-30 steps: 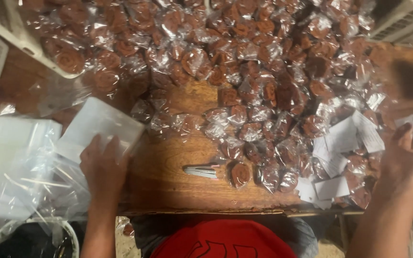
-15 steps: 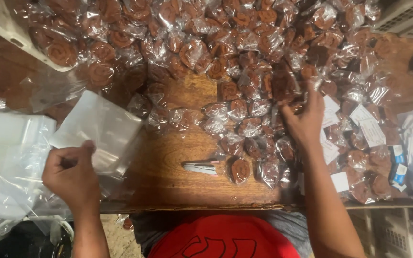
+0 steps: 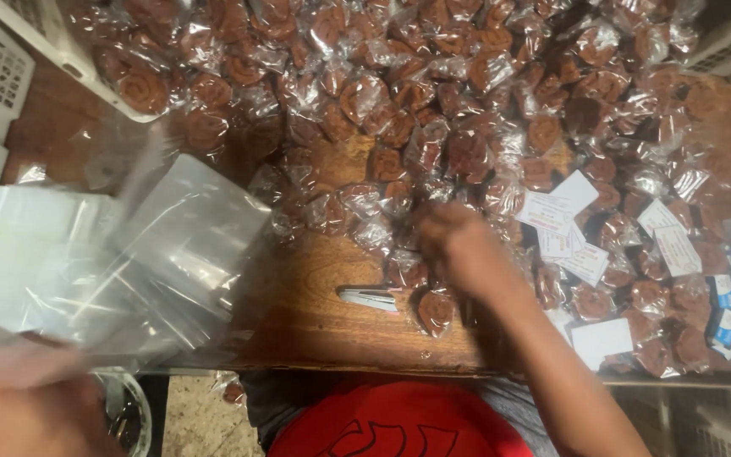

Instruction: The person places individually wrapped items into larger plastic bags, adds a small white label to each bag, and seals them by hand.

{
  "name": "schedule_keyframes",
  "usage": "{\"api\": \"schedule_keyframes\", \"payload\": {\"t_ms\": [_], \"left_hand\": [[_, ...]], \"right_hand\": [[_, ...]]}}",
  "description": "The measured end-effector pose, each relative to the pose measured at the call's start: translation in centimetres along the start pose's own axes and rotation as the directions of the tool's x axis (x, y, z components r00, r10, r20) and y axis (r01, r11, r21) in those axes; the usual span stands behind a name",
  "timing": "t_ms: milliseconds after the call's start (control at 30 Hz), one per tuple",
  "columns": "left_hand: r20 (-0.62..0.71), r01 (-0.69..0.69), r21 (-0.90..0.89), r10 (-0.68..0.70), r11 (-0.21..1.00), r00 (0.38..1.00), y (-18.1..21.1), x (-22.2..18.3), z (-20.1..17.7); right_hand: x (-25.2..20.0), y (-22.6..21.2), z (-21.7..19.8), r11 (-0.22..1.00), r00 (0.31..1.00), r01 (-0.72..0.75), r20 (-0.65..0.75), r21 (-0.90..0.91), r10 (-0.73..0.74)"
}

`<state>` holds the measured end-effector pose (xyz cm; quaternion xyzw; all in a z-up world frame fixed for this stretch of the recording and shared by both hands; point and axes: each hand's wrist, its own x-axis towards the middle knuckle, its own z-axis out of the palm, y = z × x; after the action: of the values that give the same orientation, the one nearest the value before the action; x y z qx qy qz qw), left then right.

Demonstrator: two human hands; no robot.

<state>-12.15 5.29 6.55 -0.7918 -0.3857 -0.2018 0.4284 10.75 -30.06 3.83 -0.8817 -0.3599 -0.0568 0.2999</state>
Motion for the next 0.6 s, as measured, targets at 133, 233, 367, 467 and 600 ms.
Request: {"api": "schedule_keyframes", "payload": {"t_ms": [133,233,367,467,600], "left_hand": [[0.815,0.838,-0.437,0.251,-0.327,0.522,6.0,3.8,-3.7],[0.794,0.982,-0.034,0.592,-0.187,0.140,9.1,1.1,-3.5],[0.760,0.946,-0.293,0.633,0.138,0.143,10.8,-3.0,-3.2],[0.393,0.456,-0.890,0.527,0.012,0.753,12.8,-7.8,0.1],[0.194,0.301,-0.947,0.557,-0.107,0.808,13.0,-10.3,0.5]], "right_hand": [[-1.3,0.5,1.7,0.936,0.899,0.037,0.421,-0.349,0.121],[-1.8,1.8,0.5,0.936,0.871,0.011,0.463,-0.351,0.163],[-2.6,3.9,-1.7,0.958,0.758,-0.131,0.598,-0.255,0.262],[-1.8,3.2,-2.0,0.913,0.713,-0.293,0.572,-0.283,0.406],[-1.6,2.7,-0.8,0.847,0.659,-0.352,0.538,-0.398,0.527]]}}
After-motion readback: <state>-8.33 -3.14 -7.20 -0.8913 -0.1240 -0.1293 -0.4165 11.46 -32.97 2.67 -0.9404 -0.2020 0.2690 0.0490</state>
